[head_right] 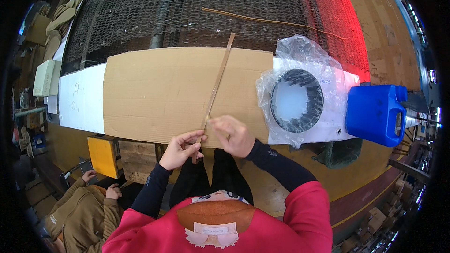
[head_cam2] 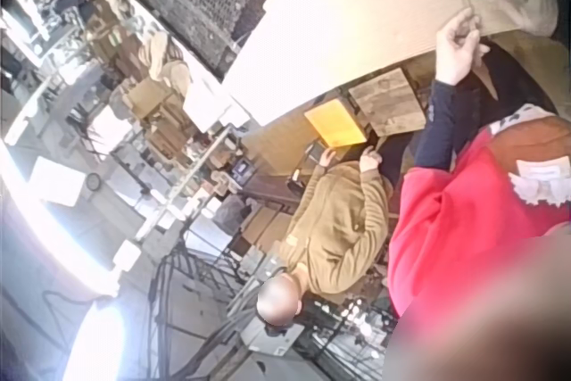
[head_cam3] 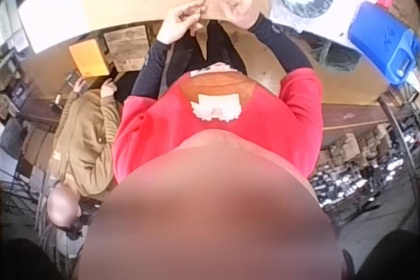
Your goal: The person repeatedly dips a brush into a container of white liquid and applies it along the length of thin flexible strips laid on a cardboard sheet. The person handles several strips one at a time, coating each with the liquid and placing them on the work surface.
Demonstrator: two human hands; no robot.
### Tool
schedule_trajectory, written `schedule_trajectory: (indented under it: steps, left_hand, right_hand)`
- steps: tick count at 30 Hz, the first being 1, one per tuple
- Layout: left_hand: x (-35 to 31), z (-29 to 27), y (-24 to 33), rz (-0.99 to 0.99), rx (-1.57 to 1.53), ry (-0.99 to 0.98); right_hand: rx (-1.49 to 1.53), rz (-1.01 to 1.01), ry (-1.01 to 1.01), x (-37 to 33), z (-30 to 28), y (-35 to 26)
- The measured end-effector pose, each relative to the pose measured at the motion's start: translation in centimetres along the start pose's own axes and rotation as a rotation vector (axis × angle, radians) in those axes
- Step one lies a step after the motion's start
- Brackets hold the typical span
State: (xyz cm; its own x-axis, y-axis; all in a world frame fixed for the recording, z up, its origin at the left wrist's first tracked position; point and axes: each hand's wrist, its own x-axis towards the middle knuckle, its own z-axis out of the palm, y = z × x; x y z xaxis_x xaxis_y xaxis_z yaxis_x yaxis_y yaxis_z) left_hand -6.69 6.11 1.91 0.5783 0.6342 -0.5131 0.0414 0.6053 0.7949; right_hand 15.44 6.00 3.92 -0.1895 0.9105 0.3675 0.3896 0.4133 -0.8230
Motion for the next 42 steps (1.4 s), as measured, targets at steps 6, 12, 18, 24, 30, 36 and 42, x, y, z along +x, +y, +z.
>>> schedule_trajectory:
  steps: [6,12,18,24,30,36,42]
  left_hand:
    - [0.1,0.1,0.0,-0.007,-0.030,0.014]
    - [0.5,-0.4,-0.8,-0.026,-0.098,0.008]
    - [1.1,-0.1,0.2,-0.010,-0.055,0.007]
    - [1.0,1.1,1.5,0.031,0.081,-0.135]
    - [1.6,1.2,1.1,-0.091,0.066,-0.033]
    - [0.0,2.1,2.1,-0.005,0.184,-0.104]
    - [0.0,2.1,1.8,0.002,0.147,-0.049]
  right_hand:
    - [-0.042,-0.011,0.093,0.3,-0.1,-0.3]
    - [0.098,0.000,-0.053,-0.6,-1.7,-2.2]
    - [0.080,0.379,0.665,-3.0,-10.9,-2.9]
    - [0.016,0.537,0.751,-4.9,-16.9,-0.7]
    - [-0.055,0.594,0.639,-5.4,-15.8,1.3]
    - [-0.115,0.614,0.592,-5.1,-15.7,2.0]
    - [-0.032,0.667,0.569,-4.8,-15.9,2.4]
